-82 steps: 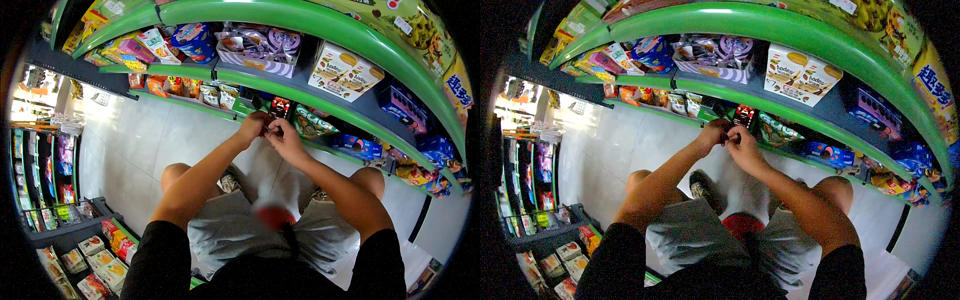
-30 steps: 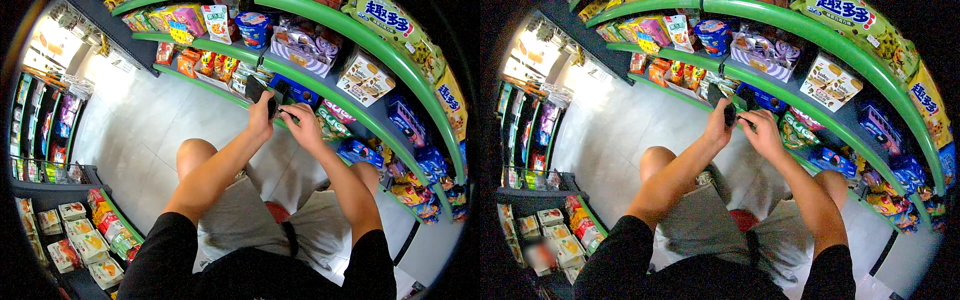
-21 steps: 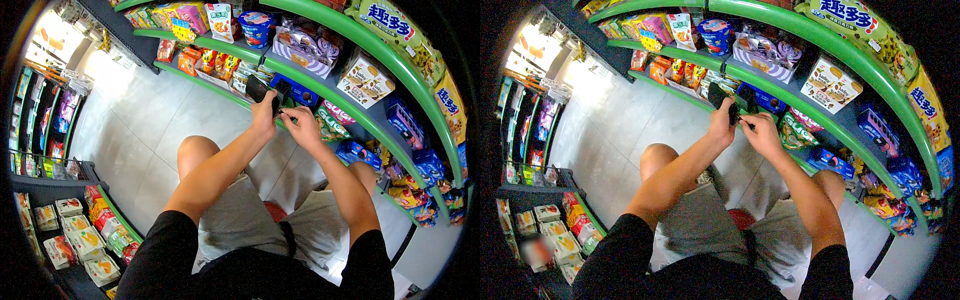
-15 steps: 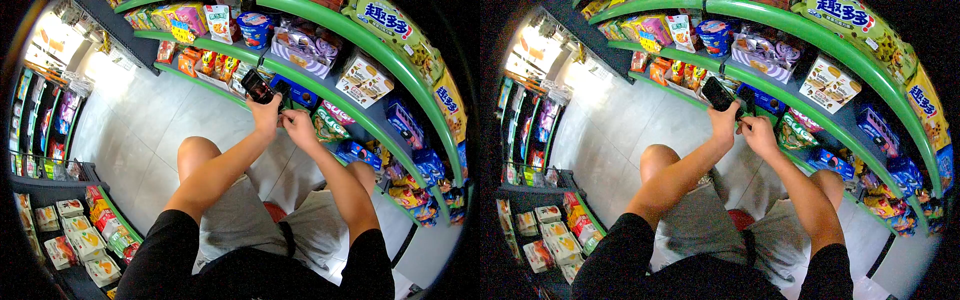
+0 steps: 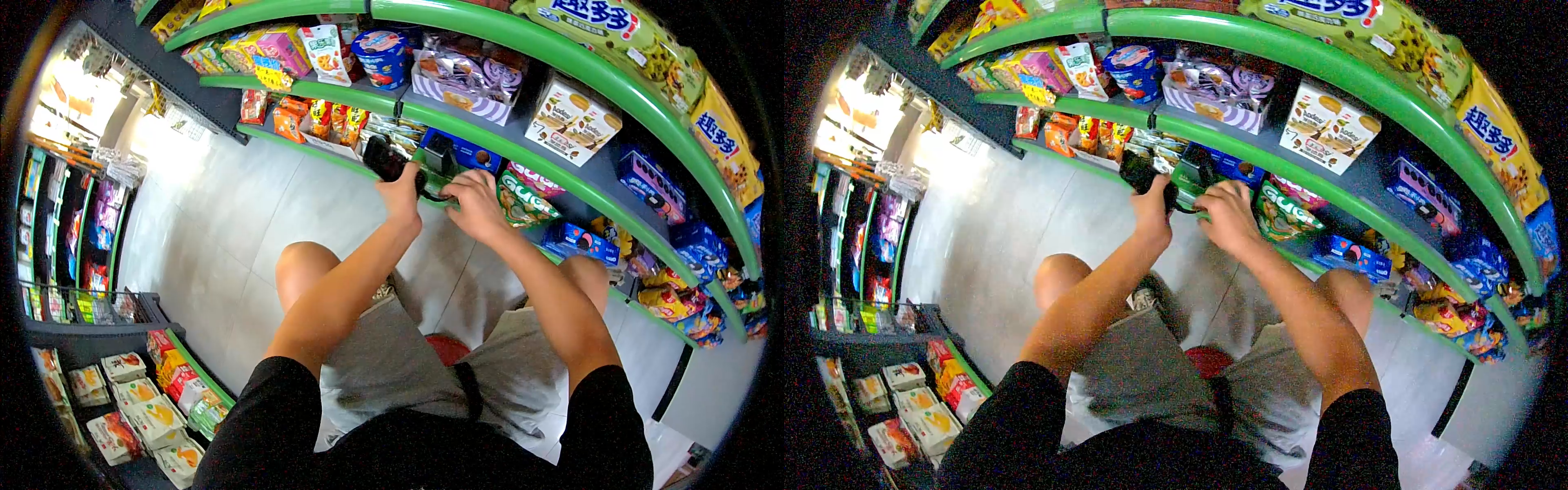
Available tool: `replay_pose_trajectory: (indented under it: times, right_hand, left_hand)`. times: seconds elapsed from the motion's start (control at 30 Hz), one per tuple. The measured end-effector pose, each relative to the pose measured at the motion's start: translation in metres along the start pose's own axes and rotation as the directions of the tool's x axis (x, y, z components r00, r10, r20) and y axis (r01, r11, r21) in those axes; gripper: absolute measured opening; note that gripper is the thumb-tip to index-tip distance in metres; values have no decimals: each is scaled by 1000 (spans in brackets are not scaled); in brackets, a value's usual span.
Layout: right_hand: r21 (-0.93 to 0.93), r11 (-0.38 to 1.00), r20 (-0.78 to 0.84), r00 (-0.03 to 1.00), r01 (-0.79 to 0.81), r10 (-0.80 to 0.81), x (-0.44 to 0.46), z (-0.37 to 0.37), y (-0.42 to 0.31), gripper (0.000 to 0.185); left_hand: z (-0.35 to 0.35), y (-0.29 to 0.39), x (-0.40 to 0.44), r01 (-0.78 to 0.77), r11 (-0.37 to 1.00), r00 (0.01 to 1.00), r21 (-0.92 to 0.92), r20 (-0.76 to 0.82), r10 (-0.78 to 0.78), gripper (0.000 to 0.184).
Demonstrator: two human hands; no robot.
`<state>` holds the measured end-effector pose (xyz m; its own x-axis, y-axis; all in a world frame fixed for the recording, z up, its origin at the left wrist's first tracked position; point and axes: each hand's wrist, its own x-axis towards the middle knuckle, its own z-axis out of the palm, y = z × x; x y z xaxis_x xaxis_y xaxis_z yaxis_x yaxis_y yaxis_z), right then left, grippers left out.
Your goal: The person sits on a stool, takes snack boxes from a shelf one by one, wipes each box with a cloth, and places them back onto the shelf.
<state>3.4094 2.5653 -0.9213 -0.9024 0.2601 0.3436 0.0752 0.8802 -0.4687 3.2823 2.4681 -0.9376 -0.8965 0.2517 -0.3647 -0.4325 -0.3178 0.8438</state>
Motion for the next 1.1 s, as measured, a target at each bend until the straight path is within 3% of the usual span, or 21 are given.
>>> replay_pose_trajectory:
  times: [0.03, 0.07, 0.13, 0.2, 0.27, 0.33, 0.37, 0.4, 0.47, 0.5, 0.6, 0.7, 0.87, 0.93, 0.97, 1.03, 1.1]
  right_hand:
    - [-63, 996, -98, 992, 71, -77, -4, 0, 3, 13]
    - [-61, 996, -105, 992, 61, -67, -5, 2, 4, 13]
    - [-76, 995, -81, 995, -67, 61, -4, 5, 5, 10]
    - [-108, 991, -44, 996, -77, 72, -2, 9, 6, 15]
    - [-142, 984, 51, 991, -112, 120, -1, 24, 10, 20]
    - [-136, 988, 14, 997, -69, 71, -3, 28, 12, 20]
    - [-136, 990, -21, 1000, -26, 24, -4, 27, 12, 21]
    - [-140, 990, -23, 1000, -21, 18, -3, 24, 14, 21]
    - [-88, 994, 6, 998, -62, 62, -3, 15, 18, 17]
    - [-94, 993, -1, 998, -65, 66, -3, 11, 18, 17]
    - [0, 991, -4, 991, -133, 133, -4, 3, 16, 16]
    - [154, 977, -91, 983, -146, 161, -4, 0, 12, 11]
    - [310, 916, -95, 950, -256, 297, -1, -1, 13, 8]
    - [374, 873, -66, 930, -314, 362, -1, 1, 17, 10]
    - [380, 855, -81, 908, -354, 412, 0, 4, 20, 12]
    - [393, 830, -88, 882, -395, 462, 1, 12, 26, 15]
    - [473, 775, -44, 868, -419, 495, 1, 13, 32, 18]
  left_hand:
    - [-4, 1, -1, 101, 994, 993, 33, -66, -99, 43]
    - [-9, 1, -8, 105, 989, 994, 101, -2, -105, 38]
    - [-24, -16, 1, 289, 938, 955, 190, 12, -297, 38]
    - [-27, -25, -2, 413, 891, 904, 189, 29, -426, 38]
    - [-28, -37, 5, 436, 887, 892, 152, 55, -448, 39]
    - [-22, -36, 8, 575, 793, 774, 203, 179, -607, 42]
    - [-17, -35, 11, 688, 705, 685, 173, 166, -710, 45]
    - [-14, -35, 14, 685, 708, 687, 171, 171, -706, 45]
    - [-11, -38, 22, 888, 431, 414, 160, 125, -901, 45]
    - [-11, -41, 26, 894, 401, 378, 198, 144, -915, 44]
    - [-9, -43, 26, 789, 511, 430, 342, 287, -856, 43]
    - [-2, -41, 23, 707, 552, 465, 443, 297, -834, 41]
    - [5, -43, 24, 570, 604, 473, 557, 379, -795, 41]
    - [5, -47, 20, 499, 658, 562, 564, 368, -741, 37]
    - [5, -51, 21, 502, 656, 561, 564, 364, -743, 37]
    - [1, -58, 23, 397, 693, 687, 602, 305, -659, 32]
    - [-8, -68, 34, 379, 710, 681, 594, 341, -649, 30]
